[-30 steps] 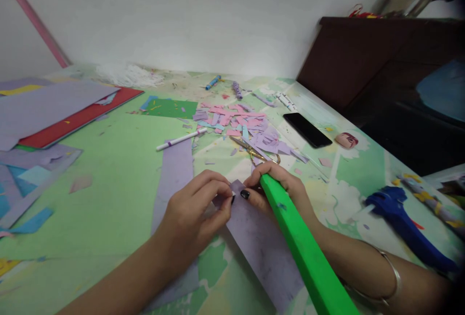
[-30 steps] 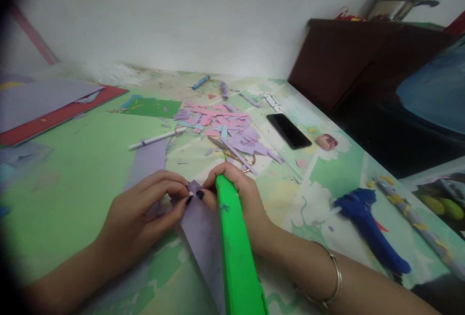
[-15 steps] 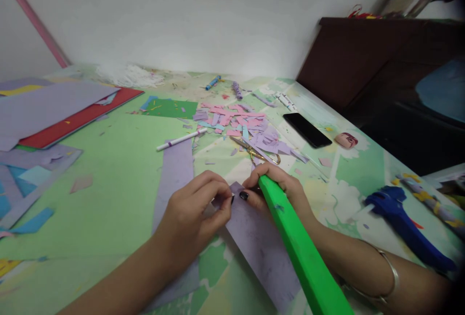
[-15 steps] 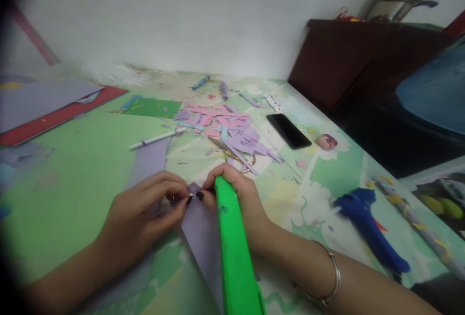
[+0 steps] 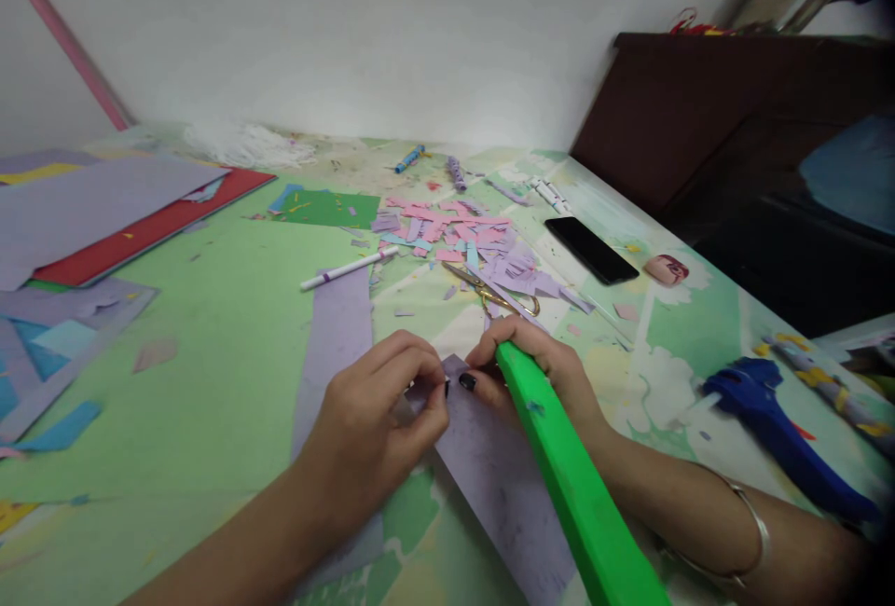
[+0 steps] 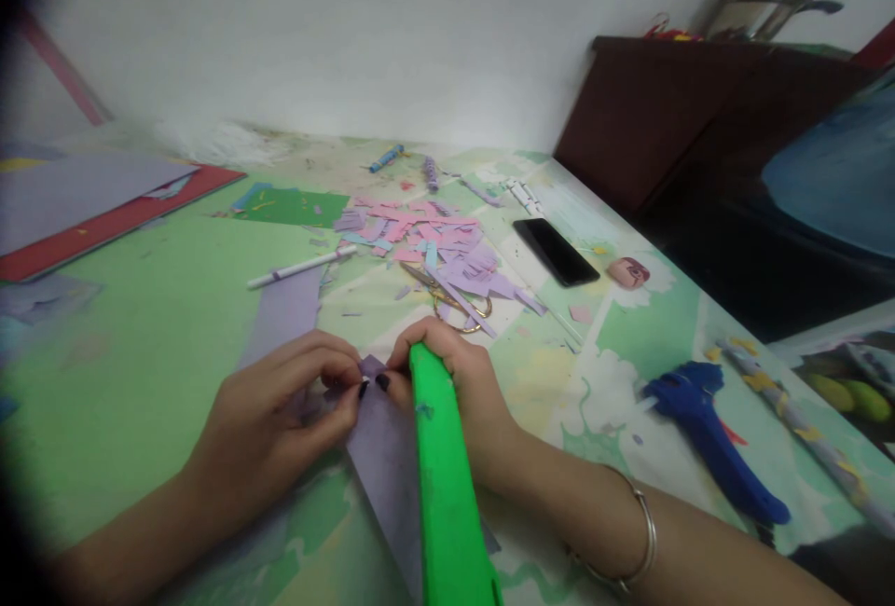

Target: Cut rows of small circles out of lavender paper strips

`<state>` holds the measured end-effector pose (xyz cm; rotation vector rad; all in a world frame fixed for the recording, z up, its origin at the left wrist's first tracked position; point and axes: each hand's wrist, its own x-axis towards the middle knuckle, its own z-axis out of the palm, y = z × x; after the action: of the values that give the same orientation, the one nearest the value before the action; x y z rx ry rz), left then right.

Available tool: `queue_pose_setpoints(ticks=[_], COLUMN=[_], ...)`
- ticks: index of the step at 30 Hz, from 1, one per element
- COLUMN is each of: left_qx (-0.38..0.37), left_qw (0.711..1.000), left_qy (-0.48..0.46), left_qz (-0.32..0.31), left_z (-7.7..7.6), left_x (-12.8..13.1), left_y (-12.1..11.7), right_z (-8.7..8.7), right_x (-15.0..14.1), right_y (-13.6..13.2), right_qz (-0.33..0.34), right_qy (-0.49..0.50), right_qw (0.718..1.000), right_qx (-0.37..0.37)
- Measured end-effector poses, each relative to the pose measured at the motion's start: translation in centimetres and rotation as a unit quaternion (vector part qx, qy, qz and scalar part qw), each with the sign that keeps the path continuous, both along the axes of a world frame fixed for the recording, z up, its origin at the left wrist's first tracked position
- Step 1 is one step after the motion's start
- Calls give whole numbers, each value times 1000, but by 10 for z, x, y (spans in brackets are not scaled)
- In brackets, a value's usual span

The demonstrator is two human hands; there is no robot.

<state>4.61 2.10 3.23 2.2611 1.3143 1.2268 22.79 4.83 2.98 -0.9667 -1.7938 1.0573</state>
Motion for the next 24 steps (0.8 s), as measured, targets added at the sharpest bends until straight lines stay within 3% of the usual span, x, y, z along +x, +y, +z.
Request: queue_pose_setpoints(ticks=[7,16,20,24], left_qx=[5,18,14,-45], left_qw=[1000,998,994,981], left_qy=[-1,-5,-14,-76], left_qz=[2,57,109,170], left_z=[0,5,5,2], left_x=[0,-4,-6,-10], left_y=[1,1,2,5], right_z=[-4,3,2,2], right_x=[0,-2,-2,-3], right_y=[0,-2,-2,-2], right_qz=[4,-24,-26,-37], right_qy=[-7,1,10,21], right_qw=[1000,1000,1000,999], right_qx=[16,9,3,8])
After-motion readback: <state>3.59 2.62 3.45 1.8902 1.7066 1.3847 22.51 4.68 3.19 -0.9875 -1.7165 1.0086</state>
